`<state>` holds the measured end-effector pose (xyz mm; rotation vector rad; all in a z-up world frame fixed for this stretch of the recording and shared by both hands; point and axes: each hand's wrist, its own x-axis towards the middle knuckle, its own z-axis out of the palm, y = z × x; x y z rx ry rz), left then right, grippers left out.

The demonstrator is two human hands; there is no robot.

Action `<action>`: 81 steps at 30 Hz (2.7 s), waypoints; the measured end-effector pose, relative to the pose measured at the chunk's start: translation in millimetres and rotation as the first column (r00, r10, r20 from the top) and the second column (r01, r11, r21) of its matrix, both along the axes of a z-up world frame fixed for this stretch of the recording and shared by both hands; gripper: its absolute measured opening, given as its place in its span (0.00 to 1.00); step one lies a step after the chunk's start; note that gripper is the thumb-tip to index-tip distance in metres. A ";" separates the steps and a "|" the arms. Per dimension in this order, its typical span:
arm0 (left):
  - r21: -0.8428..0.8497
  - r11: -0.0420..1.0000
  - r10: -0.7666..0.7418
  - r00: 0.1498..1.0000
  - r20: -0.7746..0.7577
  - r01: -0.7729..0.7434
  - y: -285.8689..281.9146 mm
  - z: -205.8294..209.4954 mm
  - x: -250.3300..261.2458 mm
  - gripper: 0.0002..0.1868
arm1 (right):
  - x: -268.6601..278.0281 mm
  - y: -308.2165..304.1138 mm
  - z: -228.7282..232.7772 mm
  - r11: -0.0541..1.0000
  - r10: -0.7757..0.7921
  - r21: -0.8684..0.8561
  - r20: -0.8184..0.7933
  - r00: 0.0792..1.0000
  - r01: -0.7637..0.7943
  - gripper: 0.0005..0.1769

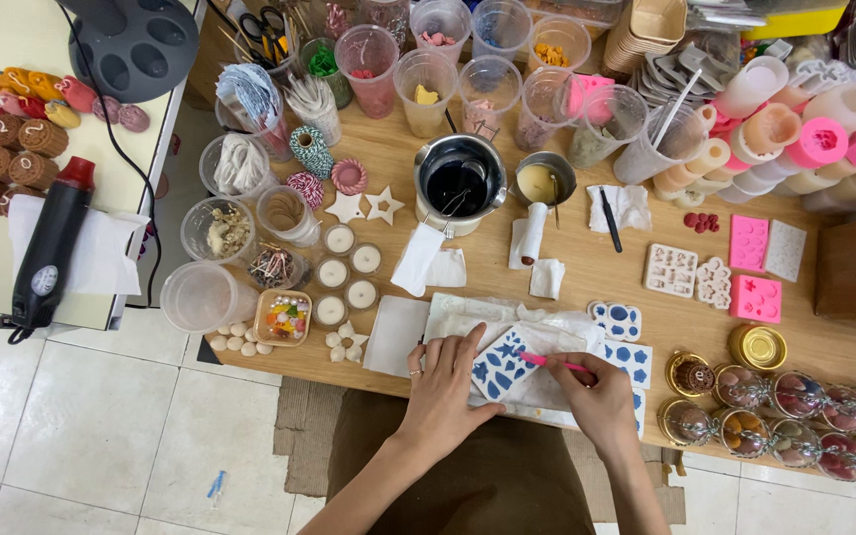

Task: The person places blue wax pieces into a white candle base within a mold, then uses a small tool to add and adjust red and blue decorations. They move a small yellow container and use the tool to apply liquid wax to the candle base.

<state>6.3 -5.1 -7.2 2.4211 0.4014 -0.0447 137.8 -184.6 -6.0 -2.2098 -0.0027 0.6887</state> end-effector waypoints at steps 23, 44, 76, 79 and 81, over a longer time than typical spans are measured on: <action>-0.059 0.998 0.009 0.999 0.052 -0.006 0.9 6.9 1.2 0.54 | 29.5 -34.1 -28.2 0.986 0.033 0.169 -0.174 0.984 -0.003 0.15; -0.864 0.450 0.196 0.969 -0.150 -0.225 46.2 16.4 16.0 0.40 | 48.3 -27.0 -59.2 0.938 -0.022 0.332 -0.227 0.974 0.099 0.15; -0.493 0.724 0.608 0.784 0.127 -0.482 132.0 40.7 152.1 0.43 | 110.6 197.6 -32.8 0.852 -0.268 0.498 0.148 0.952 0.162 0.12; -0.500 0.733 0.605 0.778 0.168 -0.462 132.8 41.9 151.8 0.43 | 111.5 197.3 -25.0 0.882 -0.265 0.453 0.248 0.932 0.130 0.12; -0.528 0.706 0.616 0.777 0.130 -0.472 133.8 44.2 149.8 0.43 | 110.2 194.0 -19.6 0.911 -0.241 0.400 0.333 0.912 0.095 0.11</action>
